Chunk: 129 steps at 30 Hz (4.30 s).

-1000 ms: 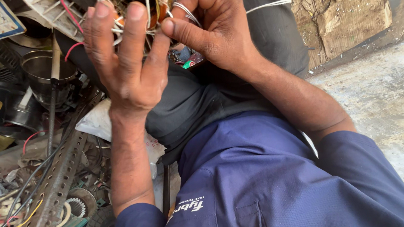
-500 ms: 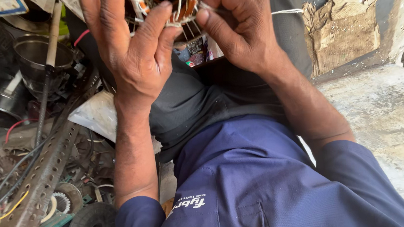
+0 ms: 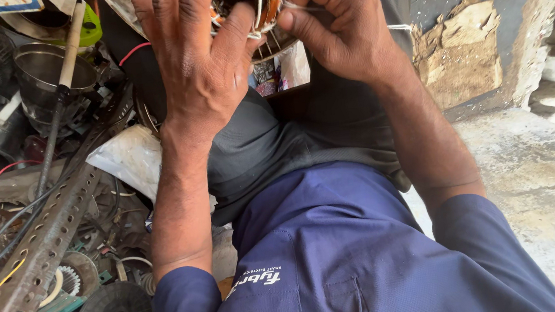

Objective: The person is repairing a fan motor by hand. They are seated with the motor assembly on their lap, using their hands to tie white string around the copper windings to secure them in place.

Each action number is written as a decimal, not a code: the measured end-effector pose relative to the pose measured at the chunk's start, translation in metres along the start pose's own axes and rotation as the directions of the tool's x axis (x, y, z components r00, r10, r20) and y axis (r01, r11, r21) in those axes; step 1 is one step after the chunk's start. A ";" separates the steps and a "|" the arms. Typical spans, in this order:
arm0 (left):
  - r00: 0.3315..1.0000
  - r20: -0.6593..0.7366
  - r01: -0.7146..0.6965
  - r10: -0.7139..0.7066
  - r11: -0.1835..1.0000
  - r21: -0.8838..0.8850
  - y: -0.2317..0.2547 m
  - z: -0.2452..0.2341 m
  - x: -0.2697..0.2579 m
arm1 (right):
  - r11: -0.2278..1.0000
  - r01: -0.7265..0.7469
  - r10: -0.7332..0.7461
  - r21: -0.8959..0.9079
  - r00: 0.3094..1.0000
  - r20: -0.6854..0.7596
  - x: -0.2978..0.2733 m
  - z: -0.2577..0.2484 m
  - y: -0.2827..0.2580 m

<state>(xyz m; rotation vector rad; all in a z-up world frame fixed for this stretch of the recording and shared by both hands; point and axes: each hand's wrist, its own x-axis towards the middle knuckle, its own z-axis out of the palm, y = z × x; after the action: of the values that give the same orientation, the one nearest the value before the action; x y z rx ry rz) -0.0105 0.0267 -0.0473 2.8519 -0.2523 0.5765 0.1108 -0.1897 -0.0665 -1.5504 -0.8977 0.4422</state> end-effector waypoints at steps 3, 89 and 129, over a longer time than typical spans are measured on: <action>0.998 0.035 -0.047 0.049 0.997 -0.062 -0.008 -0.008 0.001 | 0.996 -0.020 0.022 -0.088 1.000 0.019 -0.004 -0.003 -0.013; 0.978 -0.103 0.148 -0.183 0.949 -0.278 0.033 -0.030 0.032 | 0.742 -0.500 0.494 0.447 0.858 0.140 0.007 0.006 -0.005; 0.987 -0.161 -0.016 0.008 0.999 -0.045 0.000 -0.007 -0.012 | 0.798 -0.404 0.439 0.447 0.898 0.027 0.007 0.018 -0.004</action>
<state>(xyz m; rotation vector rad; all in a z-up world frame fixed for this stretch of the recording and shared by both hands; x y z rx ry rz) -0.0236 0.0300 -0.0459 2.7425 -0.2518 0.7875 0.1014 -0.1724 -0.0650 -1.3192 -0.3386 0.8411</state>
